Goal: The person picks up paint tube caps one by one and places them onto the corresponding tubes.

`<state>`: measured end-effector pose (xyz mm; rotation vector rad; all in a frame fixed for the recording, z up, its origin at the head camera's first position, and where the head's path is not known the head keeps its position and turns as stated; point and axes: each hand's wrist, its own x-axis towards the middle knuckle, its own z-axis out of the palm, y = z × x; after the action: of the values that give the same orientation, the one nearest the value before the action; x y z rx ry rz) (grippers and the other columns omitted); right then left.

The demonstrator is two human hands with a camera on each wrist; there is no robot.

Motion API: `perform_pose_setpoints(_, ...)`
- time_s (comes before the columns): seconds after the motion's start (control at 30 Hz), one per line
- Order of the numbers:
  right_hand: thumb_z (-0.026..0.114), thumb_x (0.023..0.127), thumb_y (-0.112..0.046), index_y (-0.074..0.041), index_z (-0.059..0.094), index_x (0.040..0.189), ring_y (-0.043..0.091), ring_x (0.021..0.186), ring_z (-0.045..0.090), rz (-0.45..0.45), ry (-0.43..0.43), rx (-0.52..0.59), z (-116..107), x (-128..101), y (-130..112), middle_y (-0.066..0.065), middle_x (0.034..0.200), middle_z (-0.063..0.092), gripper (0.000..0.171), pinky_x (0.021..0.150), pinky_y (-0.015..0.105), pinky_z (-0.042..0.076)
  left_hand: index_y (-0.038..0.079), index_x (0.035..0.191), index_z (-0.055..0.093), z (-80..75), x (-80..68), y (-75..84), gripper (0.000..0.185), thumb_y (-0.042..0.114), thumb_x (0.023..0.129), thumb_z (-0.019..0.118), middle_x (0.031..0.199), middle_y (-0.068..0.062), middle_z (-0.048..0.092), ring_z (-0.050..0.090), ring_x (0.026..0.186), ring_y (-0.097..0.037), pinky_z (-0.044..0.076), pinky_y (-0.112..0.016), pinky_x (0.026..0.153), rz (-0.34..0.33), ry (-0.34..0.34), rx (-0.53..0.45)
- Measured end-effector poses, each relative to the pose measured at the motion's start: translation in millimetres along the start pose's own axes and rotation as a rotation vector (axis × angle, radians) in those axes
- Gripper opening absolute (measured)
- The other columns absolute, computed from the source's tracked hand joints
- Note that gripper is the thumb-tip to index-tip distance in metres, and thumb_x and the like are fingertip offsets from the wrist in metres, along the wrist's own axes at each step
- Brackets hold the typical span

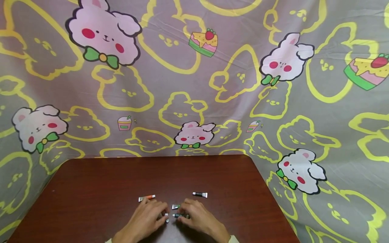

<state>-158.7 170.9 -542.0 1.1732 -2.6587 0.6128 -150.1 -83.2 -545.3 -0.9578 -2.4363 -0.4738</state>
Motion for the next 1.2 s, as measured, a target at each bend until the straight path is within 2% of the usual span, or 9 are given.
perform_pose_setpoints(0.13, 0.087, 0.093, -0.02, -0.017, 0.078, 0.1, -0.007, 0.083, 0.055, -0.018, 0.008, -0.015, 0.2, 1.0, -0.9, -0.008, 0.095, 0.069, 0.012, 0.075, 0.004, 0.041, 0.033, 0.092, 0.067, 1.2, -0.8, 3.4, 0.03, 0.03, 0.08, 0.095, 0.088, 0.021, 0.071, 0.062, 0.08, -0.001, 0.038, -0.033, 0.075, 0.003, -0.011, -0.011)
perform_pose_setpoints(0.4, 0.087, 0.093, -0.021, -0.018, 0.079, 0.1, -0.007, 0.084, 0.056, -0.021, 0.005, -0.026, -1.3, 2.8, -4.2, -0.008, 0.096, 0.069, 0.011, 0.076, 0.004, 0.042, 0.033, 0.092, 0.066, 6.1, -3.6, 5.8, 0.032, 0.029, 0.078, 0.095, 0.088, 0.023, 0.07, 0.064, 0.082, 0.001, 0.038, -0.032, 0.075, 0.039, 0.048, -0.044)
perform_pose_setpoints(0.93, 0.087, 0.093, -0.022, -0.018, 0.078, 0.1, -0.006, 0.084, 0.057, -0.059, 0.028, -0.047, 0.5, 2.1, -4.5, -0.009, 0.096, 0.07, 0.012, 0.078, 0.005, 0.043, 0.032, 0.093, 0.066, 10.1, -7.7, 4.8, 0.033, 0.03, 0.079, 0.095, 0.089, 0.021, 0.071, 0.065, 0.083, 0.0, 0.035, -0.028, 0.073, 0.039, 0.068, -0.055)
perform_pose_setpoints(1.2, 0.087, 0.093, -0.021, -0.018, 0.079, 0.102, -0.007, 0.085, 0.057, -0.052, 0.001, -0.032, 0.3, 1.1, -8.2, -0.009, 0.097, 0.069, 0.013, 0.079, 0.004, 0.042, 0.032, 0.096, 0.068, 11.7, -8.6, 5.2, 0.022, 0.034, 0.087, 0.089, 0.092, 0.02, 0.073, 0.066, 0.085, -0.002, 0.036, -0.029, 0.074, 0.04, 0.037, -0.052)
